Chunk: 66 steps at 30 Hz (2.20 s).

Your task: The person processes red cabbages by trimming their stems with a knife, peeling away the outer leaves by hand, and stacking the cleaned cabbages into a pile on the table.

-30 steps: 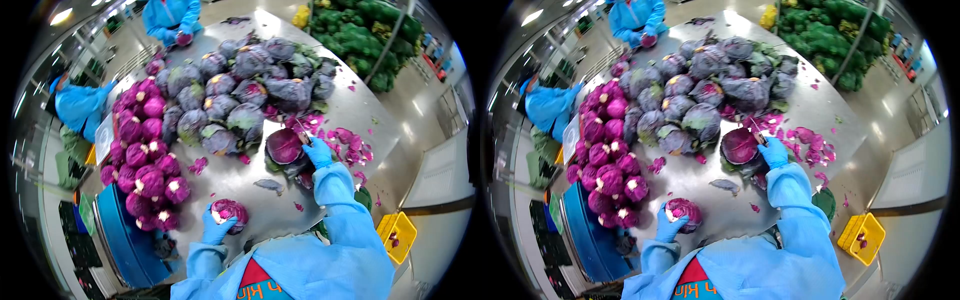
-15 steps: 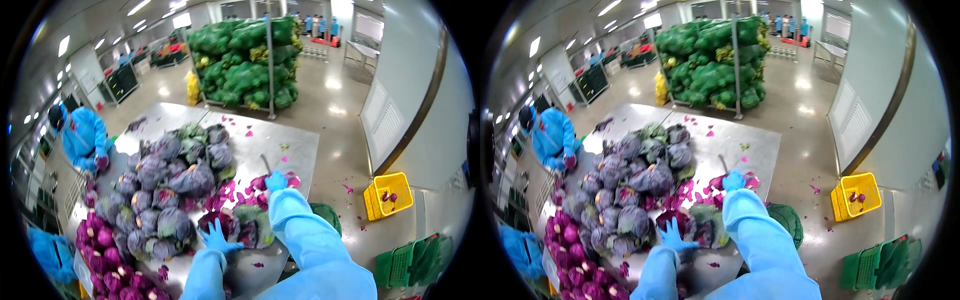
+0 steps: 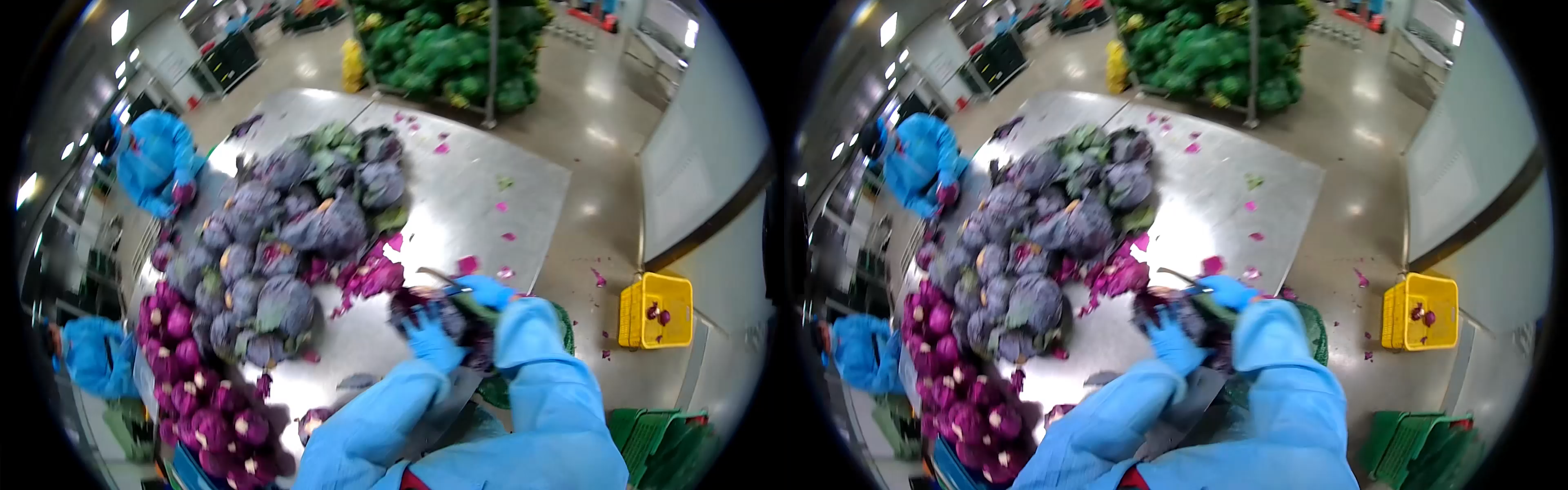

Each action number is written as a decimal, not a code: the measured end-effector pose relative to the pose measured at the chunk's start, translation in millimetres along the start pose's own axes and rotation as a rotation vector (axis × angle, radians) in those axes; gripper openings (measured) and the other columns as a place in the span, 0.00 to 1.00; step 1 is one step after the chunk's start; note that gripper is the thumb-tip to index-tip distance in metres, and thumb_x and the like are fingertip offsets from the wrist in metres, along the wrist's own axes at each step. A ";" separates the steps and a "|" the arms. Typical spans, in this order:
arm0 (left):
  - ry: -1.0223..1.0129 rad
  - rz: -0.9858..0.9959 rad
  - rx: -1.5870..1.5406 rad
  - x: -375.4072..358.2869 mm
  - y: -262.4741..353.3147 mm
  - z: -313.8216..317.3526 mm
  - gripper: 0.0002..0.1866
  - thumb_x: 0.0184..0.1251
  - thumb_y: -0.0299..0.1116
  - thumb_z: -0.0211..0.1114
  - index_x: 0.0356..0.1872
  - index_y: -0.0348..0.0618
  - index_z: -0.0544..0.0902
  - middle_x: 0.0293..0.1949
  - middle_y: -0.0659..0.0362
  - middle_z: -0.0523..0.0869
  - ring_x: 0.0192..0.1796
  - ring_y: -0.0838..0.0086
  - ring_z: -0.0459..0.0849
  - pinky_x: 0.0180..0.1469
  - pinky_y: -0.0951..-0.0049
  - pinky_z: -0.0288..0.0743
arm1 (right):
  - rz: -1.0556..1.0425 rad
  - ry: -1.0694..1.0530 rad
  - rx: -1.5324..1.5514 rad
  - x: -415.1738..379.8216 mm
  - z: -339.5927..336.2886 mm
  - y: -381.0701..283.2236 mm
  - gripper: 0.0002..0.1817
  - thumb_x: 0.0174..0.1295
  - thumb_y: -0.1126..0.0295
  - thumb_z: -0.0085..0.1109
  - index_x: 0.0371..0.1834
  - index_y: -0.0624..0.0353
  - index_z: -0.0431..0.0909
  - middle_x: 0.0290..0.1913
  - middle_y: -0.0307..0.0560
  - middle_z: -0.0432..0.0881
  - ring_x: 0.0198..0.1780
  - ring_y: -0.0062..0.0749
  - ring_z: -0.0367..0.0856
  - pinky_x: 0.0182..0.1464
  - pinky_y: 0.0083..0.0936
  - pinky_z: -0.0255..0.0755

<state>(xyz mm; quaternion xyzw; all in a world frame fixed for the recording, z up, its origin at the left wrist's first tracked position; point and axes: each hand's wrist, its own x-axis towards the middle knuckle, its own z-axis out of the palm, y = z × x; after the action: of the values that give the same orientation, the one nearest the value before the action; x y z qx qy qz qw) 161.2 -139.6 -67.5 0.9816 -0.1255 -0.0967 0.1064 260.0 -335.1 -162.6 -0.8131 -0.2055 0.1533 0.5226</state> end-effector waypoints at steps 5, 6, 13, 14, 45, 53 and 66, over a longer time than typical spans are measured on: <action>-0.408 0.196 -0.194 -37.8 77.0 -2.2 0.65 0.41 0.70 0.68 0.76 0.45 0.48 0.76 0.43 0.45 0.76 0.37 0.39 0.69 0.27 0.39 | 0.468 0.075 0.332 -133.4 -57.7 -46.8 0.19 0.61 0.70 0.61 0.55 0.62 0.80 0.51 0.47 0.84 0.52 0.32 0.80 0.61 0.28 0.70; -0.569 0.256 -0.256 -36.9 82.9 -21.4 0.60 0.43 0.69 0.68 0.75 0.47 0.54 0.75 0.45 0.49 0.76 0.41 0.43 0.70 0.32 0.42 | 0.499 0.090 0.287 -152.2 -71.5 -51.3 0.17 0.60 0.71 0.62 0.53 0.63 0.81 0.49 0.48 0.85 0.51 0.31 0.81 0.60 0.28 0.70; -0.234 -0.051 -1.237 41.7 -33.9 -24.0 0.16 0.61 0.38 0.69 0.46 0.41 0.85 0.41 0.58 0.87 0.45 0.70 0.84 0.51 0.68 0.76 | 0.459 0.416 0.042 -161.7 -99.5 -49.3 0.15 0.58 0.75 0.61 0.50 0.61 0.82 0.44 0.41 0.86 0.46 0.26 0.82 0.53 0.25 0.74; -0.036 -0.138 -0.810 64.0 -61.7 -35.1 0.16 0.62 0.36 0.67 0.48 0.40 0.83 0.43 0.55 0.85 0.46 0.64 0.83 0.52 0.67 0.76 | 0.393 0.437 0.012 -140.8 -94.2 -55.1 0.16 0.59 0.75 0.60 0.52 0.61 0.81 0.46 0.40 0.86 0.48 0.26 0.81 0.55 0.25 0.73; -0.408 0.327 -0.745 -50.8 -90.3 -132.6 0.36 0.69 0.57 0.50 0.70 0.44 0.64 0.71 0.49 0.64 0.72 0.55 0.61 0.75 0.61 0.51 | 0.311 0.730 0.081 -152.5 21.7 -116.0 0.20 0.57 0.80 0.53 0.55 0.64 0.77 0.49 0.44 0.82 0.51 0.30 0.77 0.56 0.24 0.70; 0.509 -0.747 -1.037 -276.5 -246.7 -132.7 0.31 0.68 0.38 0.64 0.68 0.37 0.67 0.65 0.50 0.73 0.65 0.67 0.72 0.65 0.69 0.67 | 0.432 0.011 1.098 -49.3 249.4 -184.8 0.18 0.65 0.72 0.55 0.57 0.66 0.75 0.52 0.50 0.80 0.42 0.31 0.82 0.47 0.29 0.77; 0.120 -0.393 -0.395 -293.4 -231.1 -96.8 0.62 0.33 0.36 0.82 0.76 0.55 0.53 0.76 0.40 0.43 0.76 0.38 0.42 0.75 0.49 0.47 | 0.308 0.405 1.102 4.5 237.7 -118.3 0.21 0.58 0.78 0.57 0.57 0.66 0.73 0.50 0.48 0.78 0.46 0.36 0.79 0.46 0.31 0.76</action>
<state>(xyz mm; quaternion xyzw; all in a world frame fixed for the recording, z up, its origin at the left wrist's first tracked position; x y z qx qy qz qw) -44.3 175.2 19.3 0.9514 0.0951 -0.0799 0.2819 133.0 -102.1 -151.5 -0.4563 0.1278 0.1535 0.8671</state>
